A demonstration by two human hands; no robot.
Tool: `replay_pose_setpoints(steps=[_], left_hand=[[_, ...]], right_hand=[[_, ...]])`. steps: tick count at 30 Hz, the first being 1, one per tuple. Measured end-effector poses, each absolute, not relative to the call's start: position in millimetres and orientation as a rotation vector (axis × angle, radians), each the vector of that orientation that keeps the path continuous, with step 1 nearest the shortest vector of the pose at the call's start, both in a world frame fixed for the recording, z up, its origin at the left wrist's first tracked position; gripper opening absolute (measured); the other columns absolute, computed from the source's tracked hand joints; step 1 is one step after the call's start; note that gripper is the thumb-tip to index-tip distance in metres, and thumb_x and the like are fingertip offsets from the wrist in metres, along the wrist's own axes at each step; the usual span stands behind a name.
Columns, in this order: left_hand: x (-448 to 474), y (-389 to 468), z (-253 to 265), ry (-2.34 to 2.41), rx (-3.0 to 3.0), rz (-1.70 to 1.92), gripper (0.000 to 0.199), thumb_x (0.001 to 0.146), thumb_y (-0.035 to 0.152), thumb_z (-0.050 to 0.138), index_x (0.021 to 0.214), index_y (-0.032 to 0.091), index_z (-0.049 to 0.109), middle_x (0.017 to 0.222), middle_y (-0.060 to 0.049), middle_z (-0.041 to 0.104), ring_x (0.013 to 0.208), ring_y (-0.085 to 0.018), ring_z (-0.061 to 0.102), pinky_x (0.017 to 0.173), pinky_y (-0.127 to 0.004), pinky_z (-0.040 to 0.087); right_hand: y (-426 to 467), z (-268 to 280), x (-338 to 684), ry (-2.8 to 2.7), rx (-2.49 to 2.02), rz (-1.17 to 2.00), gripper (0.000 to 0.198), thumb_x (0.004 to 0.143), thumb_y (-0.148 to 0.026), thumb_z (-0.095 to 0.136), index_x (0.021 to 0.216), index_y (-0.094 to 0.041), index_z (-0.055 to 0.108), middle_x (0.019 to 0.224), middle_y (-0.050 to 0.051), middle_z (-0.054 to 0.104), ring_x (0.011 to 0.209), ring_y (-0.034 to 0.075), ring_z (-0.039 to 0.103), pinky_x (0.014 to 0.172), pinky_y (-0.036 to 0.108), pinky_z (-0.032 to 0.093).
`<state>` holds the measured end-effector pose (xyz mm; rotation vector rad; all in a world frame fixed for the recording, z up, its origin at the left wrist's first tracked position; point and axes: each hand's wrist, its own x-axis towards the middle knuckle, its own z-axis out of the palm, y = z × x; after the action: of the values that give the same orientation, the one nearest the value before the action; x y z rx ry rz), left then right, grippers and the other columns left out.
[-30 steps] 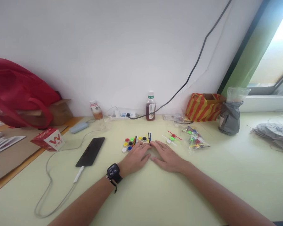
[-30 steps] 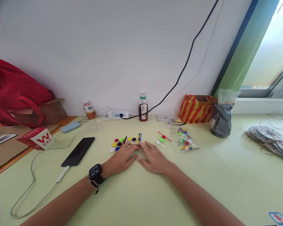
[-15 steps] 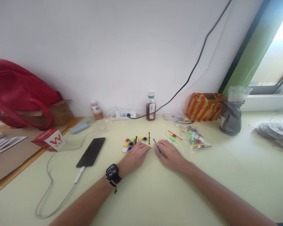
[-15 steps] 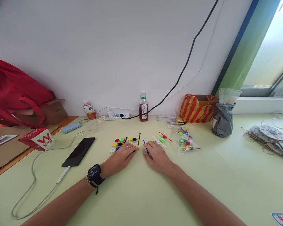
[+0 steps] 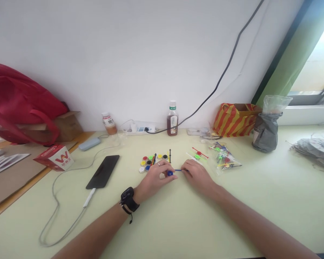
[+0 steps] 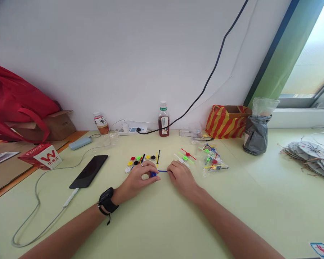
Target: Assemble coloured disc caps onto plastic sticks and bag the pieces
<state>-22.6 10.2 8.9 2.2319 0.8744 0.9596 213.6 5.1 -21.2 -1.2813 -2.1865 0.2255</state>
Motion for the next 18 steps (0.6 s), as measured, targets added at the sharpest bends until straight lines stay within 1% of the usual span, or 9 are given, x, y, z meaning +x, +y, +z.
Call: replay_pose_setpoints(steps=[2, 4, 6, 8, 11, 14, 16, 18], left_hand=[[-21, 10, 7, 0.885, 2.148, 0.967, 0.023, 0.091, 0.042, 0.073, 0.094, 0.02, 0.074, 0.096, -0.007, 0.068, 0.081, -0.017, 0.062, 0.074, -0.03, 0.055], [-19, 9, 3, 0.912, 2.048, 0.973, 0.024, 0.087, 0.042, 0.077, 0.095, 0.02, 0.075, 0.092, -0.006, 0.07, 0.077, -0.016, 0.062, 0.07, -0.028, 0.055], [-18, 10, -1, 0.932, 1.942, 0.996, 0.027, 0.083, 0.042, 0.081, 0.095, 0.019, 0.076, 0.091, -0.006, 0.07, 0.073, -0.015, 0.061, 0.065, -0.027, 0.055], [-16, 11, -4, 0.946, 1.84, 1.017, 0.03, 0.079, 0.04, 0.085, 0.097, 0.018, 0.077, 0.09, -0.006, 0.071, 0.073, -0.015, 0.062, 0.066, -0.027, 0.057], [-14, 12, -5, 0.946, 1.728, 1.008, 0.039, 0.077, 0.038, 0.087, 0.107, 0.017, 0.077, 0.096, -0.008, 0.073, 0.082, -0.018, 0.068, 0.078, -0.033, 0.062], [-14, 13, -4, 0.888, 1.668, 1.001, 0.044, 0.079, 0.037, 0.085, 0.117, 0.016, 0.075, 0.107, -0.011, 0.073, 0.094, -0.021, 0.071, 0.09, -0.038, 0.062], [-14, 13, -3, 0.843, 1.649, 0.999, 0.044, 0.082, 0.036, 0.083, 0.12, 0.017, 0.074, 0.111, -0.011, 0.072, 0.1, -0.022, 0.071, 0.095, -0.041, 0.061], [-13, 11, 0, 0.82, 1.661, 0.994, 0.041, 0.085, 0.036, 0.081, 0.122, 0.018, 0.074, 0.114, -0.012, 0.071, 0.104, -0.023, 0.07, 0.098, -0.042, 0.059]], right_hand=[[3, -19, 214, -2.129, -1.275, 0.267, 0.015, 0.097, -0.015, 0.048, 0.089, -0.022, 0.058, 0.089, 0.005, 0.065, 0.084, 0.022, 0.06, 0.075, 0.035, 0.045], [1, -16, 213, -2.035, -1.268, 0.376, 0.012, 0.098, -0.018, 0.045, 0.092, -0.023, 0.054, 0.084, 0.002, 0.063, 0.077, 0.02, 0.058, 0.07, 0.034, 0.044], [0, -14, 212, -1.916, -1.262, 0.511, 0.01, 0.101, -0.024, 0.042, 0.095, -0.024, 0.05, 0.08, 0.0, 0.06, 0.071, 0.019, 0.055, 0.064, 0.032, 0.042], [0, -13, 210, -1.783, -1.255, 0.623, 0.01, 0.102, -0.031, 0.043, 0.098, -0.024, 0.049, 0.081, 0.0, 0.059, 0.07, 0.019, 0.055, 0.062, 0.031, 0.043], [0, -9, 208, -1.634, -1.21, 0.702, 0.018, 0.102, -0.04, 0.046, 0.097, -0.024, 0.05, 0.084, 0.001, 0.06, 0.074, 0.019, 0.057, 0.064, 0.031, 0.045], [-4, -1, 205, -1.651, -1.095, 0.762, 0.025, 0.102, -0.044, 0.048, 0.094, -0.023, 0.058, 0.089, 0.004, 0.064, 0.08, 0.02, 0.059, 0.069, 0.032, 0.047], [-8, 3, 203, -1.706, -1.035, 0.811, 0.027, 0.102, -0.043, 0.048, 0.098, -0.023, 0.064, 0.095, 0.006, 0.067, 0.082, 0.02, 0.06, 0.071, 0.032, 0.048], [-13, 5, 201, -1.748, -1.005, 0.848, 0.027, 0.103, -0.04, 0.047, 0.108, -0.024, 0.067, 0.101, 0.006, 0.069, 0.084, 0.02, 0.062, 0.073, 0.033, 0.049]])
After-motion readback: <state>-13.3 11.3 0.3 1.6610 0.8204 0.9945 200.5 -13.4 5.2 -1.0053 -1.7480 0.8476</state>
